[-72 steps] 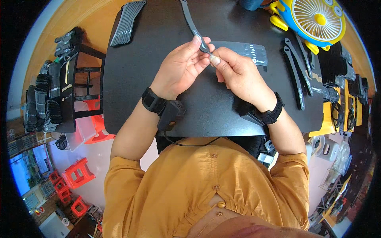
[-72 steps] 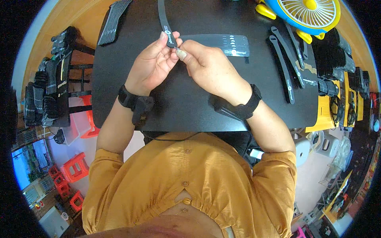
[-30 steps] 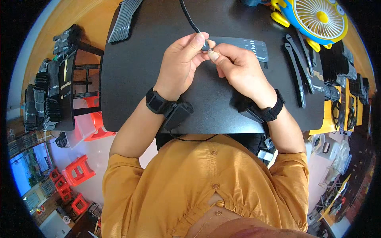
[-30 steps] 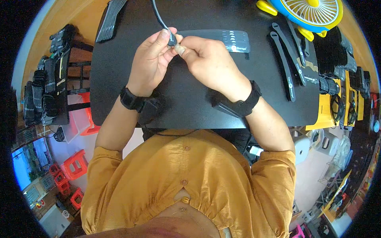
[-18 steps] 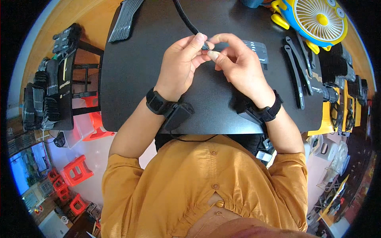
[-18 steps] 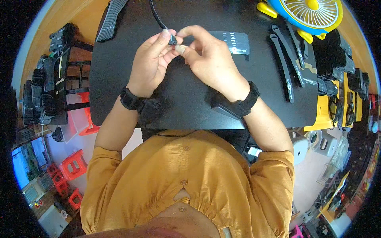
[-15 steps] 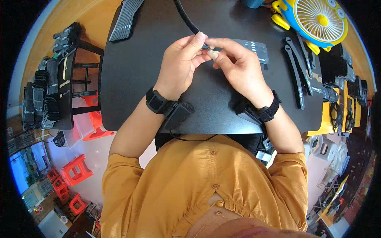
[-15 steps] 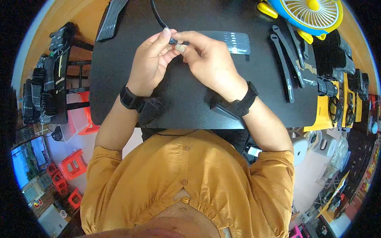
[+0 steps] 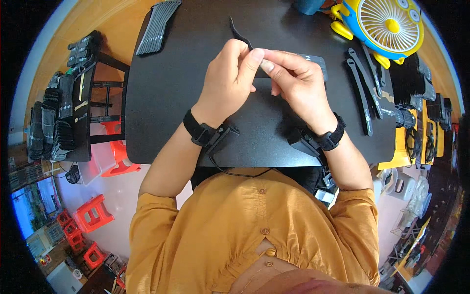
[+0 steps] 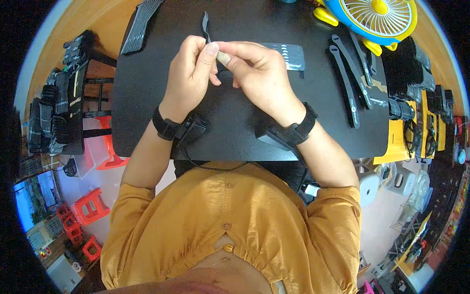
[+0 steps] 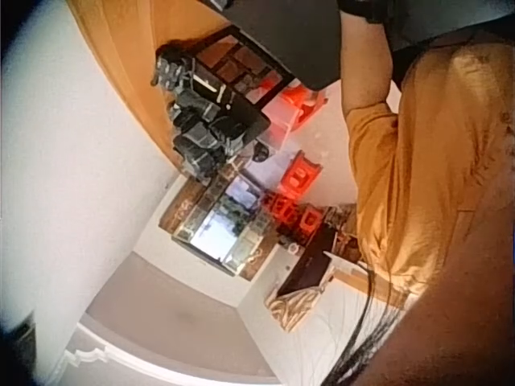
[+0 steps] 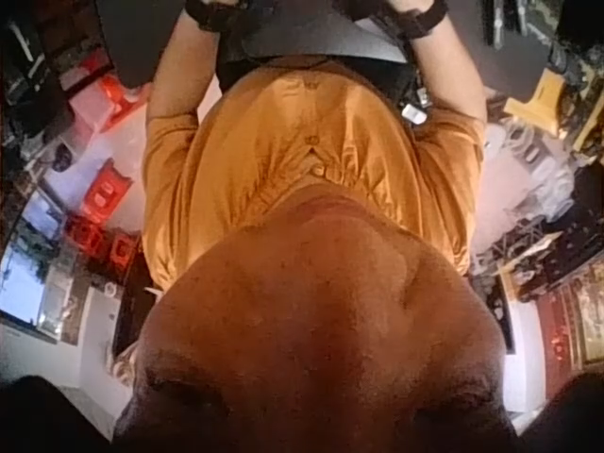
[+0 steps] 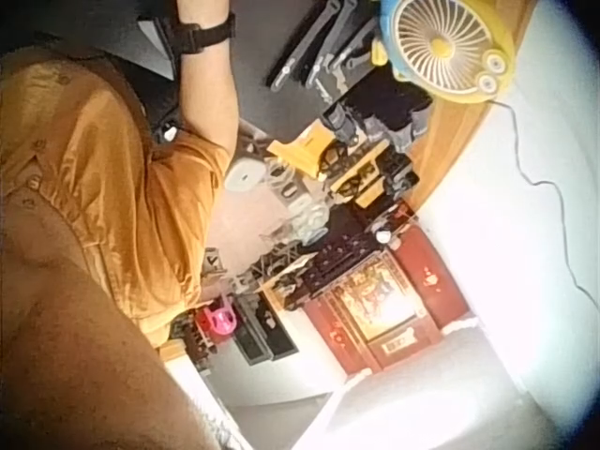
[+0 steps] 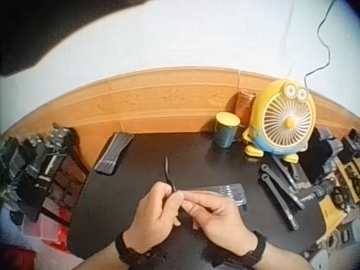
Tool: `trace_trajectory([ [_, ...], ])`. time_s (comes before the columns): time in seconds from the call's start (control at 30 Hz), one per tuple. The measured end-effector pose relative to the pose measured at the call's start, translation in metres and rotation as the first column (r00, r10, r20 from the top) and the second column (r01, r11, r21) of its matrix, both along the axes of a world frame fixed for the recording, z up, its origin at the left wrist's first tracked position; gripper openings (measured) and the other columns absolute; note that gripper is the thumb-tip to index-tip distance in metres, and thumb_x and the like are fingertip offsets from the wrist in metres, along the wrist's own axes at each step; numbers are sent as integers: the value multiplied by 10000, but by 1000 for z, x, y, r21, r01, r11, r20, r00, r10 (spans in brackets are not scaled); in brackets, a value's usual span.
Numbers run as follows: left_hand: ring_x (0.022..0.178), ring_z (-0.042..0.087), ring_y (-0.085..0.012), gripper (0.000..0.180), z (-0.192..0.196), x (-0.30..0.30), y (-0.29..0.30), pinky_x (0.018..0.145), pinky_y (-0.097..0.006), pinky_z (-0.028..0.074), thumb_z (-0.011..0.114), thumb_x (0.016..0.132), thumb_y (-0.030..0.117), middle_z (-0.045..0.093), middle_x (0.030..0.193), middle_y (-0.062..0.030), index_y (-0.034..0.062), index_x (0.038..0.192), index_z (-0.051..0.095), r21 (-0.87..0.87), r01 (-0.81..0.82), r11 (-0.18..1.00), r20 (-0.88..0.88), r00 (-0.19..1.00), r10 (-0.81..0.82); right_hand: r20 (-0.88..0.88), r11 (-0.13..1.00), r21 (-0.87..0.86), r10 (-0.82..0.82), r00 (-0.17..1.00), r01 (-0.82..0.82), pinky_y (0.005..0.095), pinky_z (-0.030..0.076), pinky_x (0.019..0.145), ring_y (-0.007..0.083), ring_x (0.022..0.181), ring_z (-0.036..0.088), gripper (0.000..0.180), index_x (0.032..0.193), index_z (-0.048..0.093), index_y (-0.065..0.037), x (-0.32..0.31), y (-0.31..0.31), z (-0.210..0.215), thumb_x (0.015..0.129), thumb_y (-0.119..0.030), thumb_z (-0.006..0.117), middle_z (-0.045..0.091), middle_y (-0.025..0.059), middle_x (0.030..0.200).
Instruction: Assembling and finishing small leather or synthetic straps using a small hand tool.
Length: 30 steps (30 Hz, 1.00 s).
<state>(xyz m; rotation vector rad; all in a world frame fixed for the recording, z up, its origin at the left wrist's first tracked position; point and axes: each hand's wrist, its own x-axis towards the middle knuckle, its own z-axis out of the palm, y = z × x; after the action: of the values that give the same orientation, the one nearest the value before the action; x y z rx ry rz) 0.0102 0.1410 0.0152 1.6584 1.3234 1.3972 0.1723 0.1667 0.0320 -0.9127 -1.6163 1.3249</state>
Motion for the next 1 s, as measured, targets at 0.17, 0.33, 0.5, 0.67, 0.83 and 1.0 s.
trace_trajectory([
  [0.17,545,541,-85,217,3,1,-3,508,-231,481,434,1035,207,545,687,-40,7,966,482,-25,28,999,-7,1000,-28,-38,999,27,33,999,-32,187,469,511,51,584,564,208,1108,712,-73,0,-1,2,910,-94,653,696,61,953],
  [0.33,527,530,-91,207,4,-2,-2,499,-235,471,416,1038,195,546,679,-40,8,982,485,-6,58,998,-59,997,-59,-54,989,-144,34,998,-42,177,446,507,46,553,537,207,1112,713,-77,1,-1,5,917,-95,648,697,23,858],
  [0.5,621,616,-277,197,-3,-9,2,564,-361,468,485,1007,211,576,704,-148,16,987,501,-1,21,1000,-152,988,-21,-81,982,-180,42,996,-56,177,423,492,39,546,521,209,1118,711,-73,2,-1,5,924,-113,644,680,1,789],
  [0.67,687,621,-326,178,-1,-9,3,606,-386,468,492,999,198,598,742,-161,24,970,518,36,13,999,-184,983,-6,-75,975,-210,57,996,-72,175,388,463,28,529,507,212,1128,708,-83,3,-1,5,934,-132,638,647,-18,711],
  [0.83,662,623,-326,143,-5,-8,5,586,-383,473,519,980,170,608,734,-158,33,941,530,167,-29,986,-228,971,68,-113,960,-257,87,990,-114,166,353,430,15,496,488,218,1143,704,-102,3,0,3,940,-144,633,592,-36,615],
  [1.0,577,609,-277,88,-4,-7,8,522,-361,463,575,932,108,588,664,-124,44,885,537,342,-82,936,-212,964,163,-156,950,-285,81,984,-124,164,327,406,17,485,485,229,1157,692,-87,-1,-2,5,944,-145,628,595,-23,616],
])
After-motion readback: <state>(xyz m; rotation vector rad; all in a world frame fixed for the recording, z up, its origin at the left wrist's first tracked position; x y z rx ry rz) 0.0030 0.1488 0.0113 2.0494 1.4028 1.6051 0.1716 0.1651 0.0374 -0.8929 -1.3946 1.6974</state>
